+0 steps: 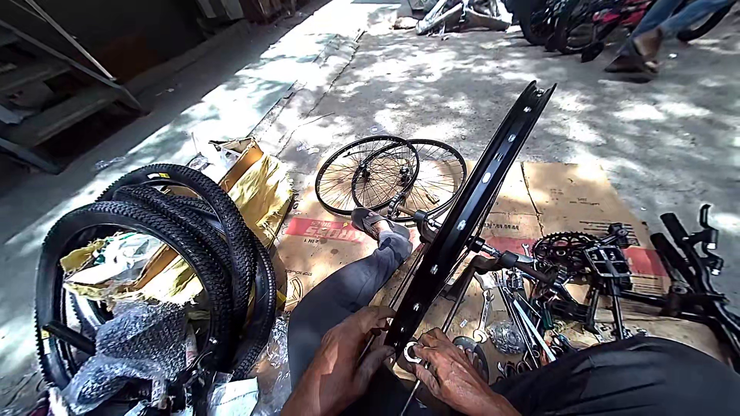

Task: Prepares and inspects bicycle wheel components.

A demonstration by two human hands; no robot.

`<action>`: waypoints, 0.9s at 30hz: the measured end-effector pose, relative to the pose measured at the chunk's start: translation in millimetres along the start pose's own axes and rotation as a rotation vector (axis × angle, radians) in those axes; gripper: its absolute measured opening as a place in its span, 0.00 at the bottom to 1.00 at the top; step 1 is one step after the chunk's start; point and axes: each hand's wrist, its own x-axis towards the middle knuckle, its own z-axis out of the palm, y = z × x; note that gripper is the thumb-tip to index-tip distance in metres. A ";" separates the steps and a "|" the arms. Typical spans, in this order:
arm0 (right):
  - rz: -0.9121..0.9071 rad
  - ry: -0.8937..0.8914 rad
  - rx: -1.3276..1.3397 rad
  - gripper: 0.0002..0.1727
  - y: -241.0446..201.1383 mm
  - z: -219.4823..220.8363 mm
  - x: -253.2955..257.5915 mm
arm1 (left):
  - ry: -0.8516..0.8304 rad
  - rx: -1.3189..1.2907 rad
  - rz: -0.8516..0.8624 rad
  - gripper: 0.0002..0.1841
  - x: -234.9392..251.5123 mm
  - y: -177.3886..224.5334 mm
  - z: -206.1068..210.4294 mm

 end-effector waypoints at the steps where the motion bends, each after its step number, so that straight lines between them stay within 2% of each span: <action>1: -0.002 -0.001 -0.006 0.19 0.2 0.2 0.1 | 0.047 -0.139 0.026 0.23 1.5 4.2 -2.9; 3: -0.014 0.010 -0.017 0.19 1.9 2.4 -0.1 | 0.116 -0.356 0.054 0.27 4.6 15.1 -9.0; 5: -0.025 0.022 -0.024 0.19 2.8 3.9 -0.3 | 0.097 -0.351 0.056 0.24 4.6 16.3 -13.9; 7: -0.029 0.027 -0.021 0.19 2.9 4.4 -0.7 | -0.049 -0.106 -0.010 0.15 0.3 6.3 -15.5; 9: -0.031 0.031 -0.019 0.19 2.7 4.6 -1.2 | -0.309 0.236 -0.134 0.14 -1.2 -0.2 -13.3; 11: -0.031 0.028 -0.022 0.20 3.1 4.7 -0.7 | -0.420 0.386 -0.224 0.14 -1.7 -4.3 -6.1; 13: -0.028 0.032 -0.017 0.19 3.3 4.2 -0.5 | -0.306 0.274 -0.216 0.18 -5.0 -7.7 -4.9; 15: -0.021 0.038 -0.001 0.19 3.5 4.4 -1.0 | -0.110 -0.026 -0.098 0.22 -5.6 -7.3 -6.7; 17: -0.020 0.048 0.006 0.17 2.4 3.7 -1.2 | -0.001 -0.298 0.004 0.21 -1.4 0.5 -9.2; 18: -0.022 0.047 0.006 0.17 1.8 3.0 -0.6 | 0.018 -0.315 0.020 0.19 0.6 2.9 -10.8; 20: -0.008 0.025 -0.001 0.18 0.4 2.2 0.3 | -0.007 -0.153 0.005 0.18 1.7 0.1 -11.4; 24: -0.002 0.023 -0.035 0.18 0.5 2.4 0.7 | -0.173 0.108 -0.036 0.22 -2.2 -12.0 1.9; 27: -0.010 0.024 -0.033 0.18 0.9 2.9 0.2 | -0.233 0.266 -0.072 0.19 -6.2 -12.4 13.9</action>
